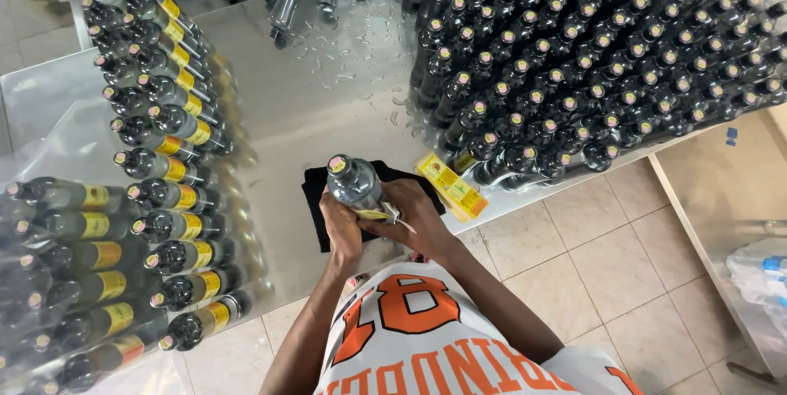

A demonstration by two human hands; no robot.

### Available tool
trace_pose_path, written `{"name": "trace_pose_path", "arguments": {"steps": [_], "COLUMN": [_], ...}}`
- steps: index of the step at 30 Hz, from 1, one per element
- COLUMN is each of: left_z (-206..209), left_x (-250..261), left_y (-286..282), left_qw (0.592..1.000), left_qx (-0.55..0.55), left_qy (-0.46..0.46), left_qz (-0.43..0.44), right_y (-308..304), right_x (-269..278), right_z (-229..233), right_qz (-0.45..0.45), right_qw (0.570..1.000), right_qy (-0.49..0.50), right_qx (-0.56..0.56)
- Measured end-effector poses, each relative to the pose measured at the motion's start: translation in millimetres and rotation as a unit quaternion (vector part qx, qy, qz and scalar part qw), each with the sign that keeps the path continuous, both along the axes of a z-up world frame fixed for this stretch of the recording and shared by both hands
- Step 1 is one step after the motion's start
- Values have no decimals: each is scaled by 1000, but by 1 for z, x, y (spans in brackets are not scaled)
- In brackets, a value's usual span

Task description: Manually applying adhesive labels to plastic bottles at a workstation in a production facility.

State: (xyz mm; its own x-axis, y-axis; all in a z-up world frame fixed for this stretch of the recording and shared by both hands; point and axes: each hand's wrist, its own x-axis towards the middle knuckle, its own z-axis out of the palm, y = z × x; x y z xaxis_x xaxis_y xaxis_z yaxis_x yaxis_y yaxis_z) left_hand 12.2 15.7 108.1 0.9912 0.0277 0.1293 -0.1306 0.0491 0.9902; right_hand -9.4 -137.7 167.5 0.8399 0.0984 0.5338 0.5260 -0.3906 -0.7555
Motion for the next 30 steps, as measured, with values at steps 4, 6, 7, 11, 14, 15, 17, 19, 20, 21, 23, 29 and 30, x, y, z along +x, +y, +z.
{"name": "trace_pose_path", "arguments": {"steps": [4,6,7,11,14,15,17,19,20,21,23,29,30], "left_z": [87,86,87,84,62,53,-1,-11,6,23,39,57,52], "left_x": [-3,-3,-2,1,-2,-4,0,2,-5,-11,-18,-21,-22], "left_y": [-17,-20,-19,-19,-22,-24,-13,-11,-13,-16,-14,-17,-17], "left_qw": [1000,959,959,933,926,916,936,954,966,976,984,988,986], "left_qx": [2,-241,-241,-318,-336,-352,-310,-269,-224,-178,-142,-97,-115], "left_qy": [-8,151,152,169,166,185,161,135,128,122,108,113,117], "left_qz": [1,5,4,-3,37,60,43,16,15,14,1,-36,-35], "right_y": [-13,-15,-20,-30,-34,-37,-33,-31,-30,-30,-29,-31,-30], "right_x": [-6,-8,-7,0,2,4,0,1,1,0,1,-3,-8], "right_z": [-16,-14,-11,19,24,20,27,25,19,13,20,28,31], "right_qz": [36,79,77,174,224,224,218,205,196,187,180,151,141], "right_qw": [990,965,965,913,878,877,875,877,875,873,877,895,896], "right_qy": [135,242,243,357,398,398,403,402,407,412,410,393,395], "right_qx": [18,57,58,91,144,145,156,166,174,183,173,148,144]}}
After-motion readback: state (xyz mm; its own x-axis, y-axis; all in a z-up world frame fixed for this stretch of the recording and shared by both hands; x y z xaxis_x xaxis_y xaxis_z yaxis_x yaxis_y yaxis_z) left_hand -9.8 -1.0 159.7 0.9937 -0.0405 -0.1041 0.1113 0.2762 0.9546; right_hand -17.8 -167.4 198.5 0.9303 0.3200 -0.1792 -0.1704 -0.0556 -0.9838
